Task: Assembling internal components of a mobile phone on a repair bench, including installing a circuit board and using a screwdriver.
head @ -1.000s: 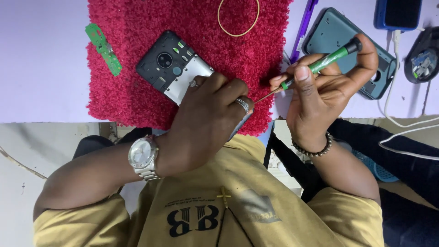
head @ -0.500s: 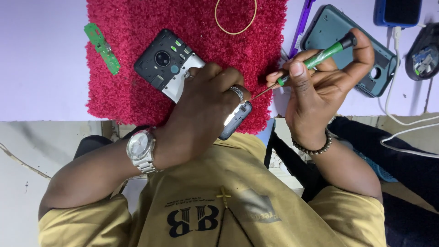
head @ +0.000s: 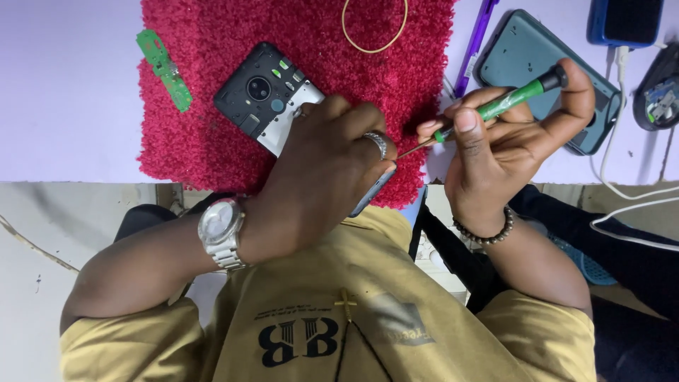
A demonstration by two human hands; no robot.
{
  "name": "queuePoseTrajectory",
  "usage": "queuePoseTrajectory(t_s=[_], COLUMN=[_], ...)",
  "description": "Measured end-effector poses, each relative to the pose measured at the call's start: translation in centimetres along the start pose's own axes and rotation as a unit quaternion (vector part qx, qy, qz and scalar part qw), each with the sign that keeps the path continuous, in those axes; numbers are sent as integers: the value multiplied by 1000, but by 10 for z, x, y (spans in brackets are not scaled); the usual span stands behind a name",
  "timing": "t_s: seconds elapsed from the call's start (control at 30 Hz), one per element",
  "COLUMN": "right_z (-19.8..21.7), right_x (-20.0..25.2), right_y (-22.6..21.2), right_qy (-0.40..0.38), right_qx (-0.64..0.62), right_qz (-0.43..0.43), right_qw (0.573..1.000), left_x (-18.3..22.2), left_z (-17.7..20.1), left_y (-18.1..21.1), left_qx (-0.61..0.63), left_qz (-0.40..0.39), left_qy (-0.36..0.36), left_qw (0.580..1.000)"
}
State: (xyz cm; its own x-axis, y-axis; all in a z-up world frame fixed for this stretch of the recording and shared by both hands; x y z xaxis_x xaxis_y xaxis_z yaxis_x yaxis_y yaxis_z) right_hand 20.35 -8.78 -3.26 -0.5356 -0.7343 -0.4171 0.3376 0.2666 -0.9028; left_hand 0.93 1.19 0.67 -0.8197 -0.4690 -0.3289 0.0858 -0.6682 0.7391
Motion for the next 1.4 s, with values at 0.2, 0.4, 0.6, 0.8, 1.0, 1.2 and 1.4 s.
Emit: queuePoseTrajectory(t_s=[0.2,0.4,0.6,0.8,1.0,1.2,1.4], right_z=[0,1,0,-2,1,0,-3], right_x=[-2,-3,-4,-6,-3,-1,-3], right_y=[-5,-7,-7,-7,-2,-2,-8], right_qy=[-11,-25,-25,-26,-17,-9,-15], right_qx=[-17,-17,-10,-8,7,28,1], right_qz=[-53,-60,-47,-38,-23,-27,-36], right_qw=[998,998,999,999,1000,999,999], left_x=[-9,-10,-10,-8,-8,-9,-6], left_z=[4,3,1,3,8,7,4], left_y=[-4,-4,-11,-13,-17,-20,-23], left_qx=[33,18,38,56,127,135,131], left_qz=[7,15,10,26,42,38,18], left_qy=[-11,-11,-22,-25,-21,-18,-4], left_qw=[999,1000,999,998,991,990,991])
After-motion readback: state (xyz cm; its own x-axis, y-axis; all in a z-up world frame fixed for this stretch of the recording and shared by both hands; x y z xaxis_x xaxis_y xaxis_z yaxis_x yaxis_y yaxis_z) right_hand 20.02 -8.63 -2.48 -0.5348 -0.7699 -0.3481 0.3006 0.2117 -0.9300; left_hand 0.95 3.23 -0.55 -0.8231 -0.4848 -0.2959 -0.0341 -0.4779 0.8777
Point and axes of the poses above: each hand's wrist, its own x-axis away from the middle knuckle, its own z-axis out of the back of the hand, y = z × x, the point moved 1 cm from there along -x, towards the middle knuckle, and after that the axes turned 13 degrees about x, right-handed, at the moved point
